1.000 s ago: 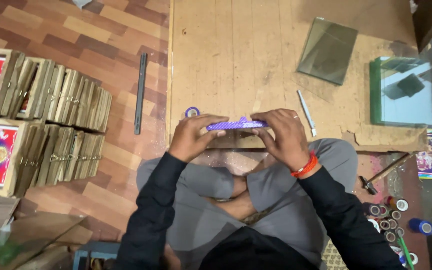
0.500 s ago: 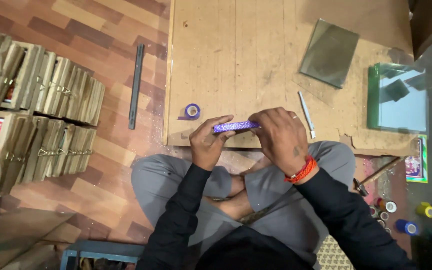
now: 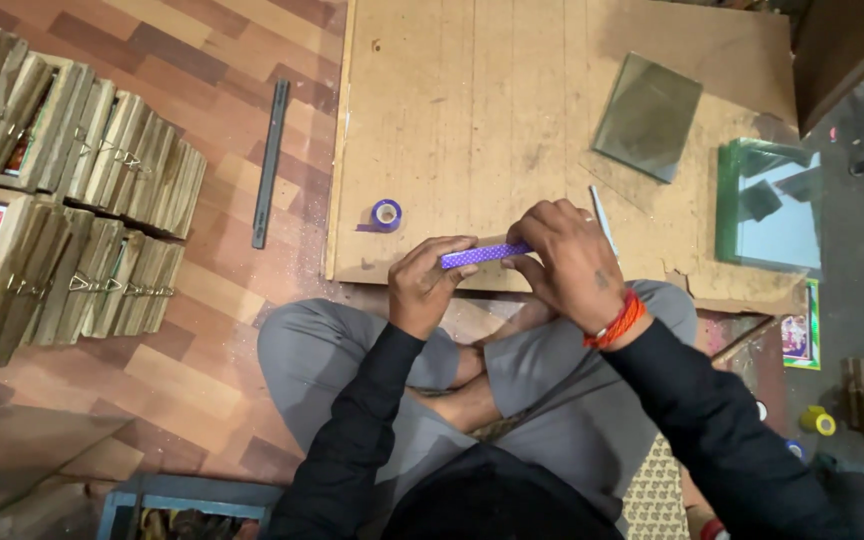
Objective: The person measures and marks a transparent sheet using a ruler and marker, then places a framed picture on the table and wraps it with purple decorative tape. The person handles the tape roll, aligns it along the frame edges, and smooths it down.
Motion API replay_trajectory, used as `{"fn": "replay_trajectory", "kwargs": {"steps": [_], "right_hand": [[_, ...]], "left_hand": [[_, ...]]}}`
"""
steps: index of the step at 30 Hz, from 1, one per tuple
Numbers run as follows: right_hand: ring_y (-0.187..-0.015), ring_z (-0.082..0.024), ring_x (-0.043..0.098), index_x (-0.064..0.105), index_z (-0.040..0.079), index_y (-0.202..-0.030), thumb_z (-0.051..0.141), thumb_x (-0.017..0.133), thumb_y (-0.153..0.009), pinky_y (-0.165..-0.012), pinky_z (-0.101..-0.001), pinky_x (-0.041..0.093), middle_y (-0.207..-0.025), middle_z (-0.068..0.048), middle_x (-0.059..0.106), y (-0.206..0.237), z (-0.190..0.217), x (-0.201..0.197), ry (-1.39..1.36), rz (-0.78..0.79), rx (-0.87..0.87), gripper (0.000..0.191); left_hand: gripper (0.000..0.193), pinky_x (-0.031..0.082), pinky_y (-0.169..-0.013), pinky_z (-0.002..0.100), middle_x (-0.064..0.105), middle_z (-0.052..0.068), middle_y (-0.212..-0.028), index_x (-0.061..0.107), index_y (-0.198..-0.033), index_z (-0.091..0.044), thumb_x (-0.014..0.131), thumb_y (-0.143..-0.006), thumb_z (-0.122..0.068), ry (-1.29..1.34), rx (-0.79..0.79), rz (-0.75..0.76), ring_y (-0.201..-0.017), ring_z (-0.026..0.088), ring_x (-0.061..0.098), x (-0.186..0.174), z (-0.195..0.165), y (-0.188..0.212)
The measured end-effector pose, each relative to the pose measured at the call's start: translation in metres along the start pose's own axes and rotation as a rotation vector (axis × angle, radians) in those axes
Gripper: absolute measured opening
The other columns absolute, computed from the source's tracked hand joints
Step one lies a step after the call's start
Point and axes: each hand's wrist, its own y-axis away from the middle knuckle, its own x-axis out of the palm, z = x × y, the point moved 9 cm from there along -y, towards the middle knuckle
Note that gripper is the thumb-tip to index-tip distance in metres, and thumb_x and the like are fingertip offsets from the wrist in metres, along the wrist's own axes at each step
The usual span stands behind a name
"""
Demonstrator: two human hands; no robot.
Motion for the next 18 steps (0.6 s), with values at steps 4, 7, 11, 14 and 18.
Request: {"fn": "replay_trajectory", "kwargs": {"steps": [4, 7, 11, 14, 18], "right_hand": [[-0.088, -0.028, 0.067, 0.07, 0.007, -0.094, 0.02, 0.086, -0.077, -0.073, -0.0378, 0.053, -0.095, -0.008, 0.065, 0.005, -0.01, 0.005, -0.187, 0.081, 0.064, 0.026], [-0.082, -0.023, 0.071, 0.068, 0.005, -0.1, 0.018, 0.087, -0.072, -0.071, -0.0341, 0.056, -0.097, -0.008, 0.064, 0.008, -0.019, 0.01, -0.366, 0.054, 0.162, 0.036], [-0.086, -0.023, 0.07, 0.068, 0.005, -0.095, 0.013, 0.088, -0.072, -0.073, -0.0326, 0.056, -0.113, -0.01, 0.066, 0.012, -0.02, 0.017, -0.389, -0.028, 0.117, 0.032], [-0.091, -0.023, 0.07, 0.069, 0.008, -0.094, 0.008, 0.086, -0.078, -0.076, -0.0334, 0.056, -0.126, -0.012, 0.067, 0.028, -0.003, 0.008, -0.208, -0.232, -0.062, 0.023], [-0.104, -0.024, 0.071, 0.066, 0.007, -0.108, 0.006, 0.081, -0.087, -0.084, -0.0329, 0.059, -0.127, -0.014, 0.067, 0.04, -0.001, 0.003, -0.288, -0.327, -0.101, 0.026]], "left_hand": [[0.029, 0.058, -0.095, 0.034, 0.076, 0.011, -0.114, 0.073, -0.115, -0.001, 0.081, -0.088, -0.007, -0.012, 0.058, 0.04, -0.108, 0.024, 0.074, -0.006, -0.002, 0.002], [0.03, 0.058, -0.095, 0.034, 0.077, 0.011, -0.114, 0.073, -0.115, -0.001, 0.081, -0.087, -0.006, -0.011, 0.082, 0.062, -0.109, 0.024, 0.073, -0.008, -0.003, 0.005], [0.03, 0.059, -0.095, 0.033, 0.076, 0.011, -0.115, 0.072, -0.116, 0.0, 0.081, -0.087, -0.005, 0.011, 0.079, 0.079, -0.109, 0.024, 0.074, -0.009, -0.001, 0.004], [0.029, 0.061, -0.091, 0.031, 0.075, 0.01, -0.115, 0.071, -0.117, -0.001, 0.08, -0.089, -0.006, 0.161, -0.039, 0.106, -0.106, 0.022, 0.074, -0.006, 0.009, -0.001], [0.03, 0.06, -0.091, 0.032, 0.076, 0.011, -0.113, 0.073, -0.116, -0.001, 0.081, -0.088, -0.005, 0.083, -0.029, 0.133, -0.105, 0.022, 0.075, -0.007, 0.01, -0.003]]}}
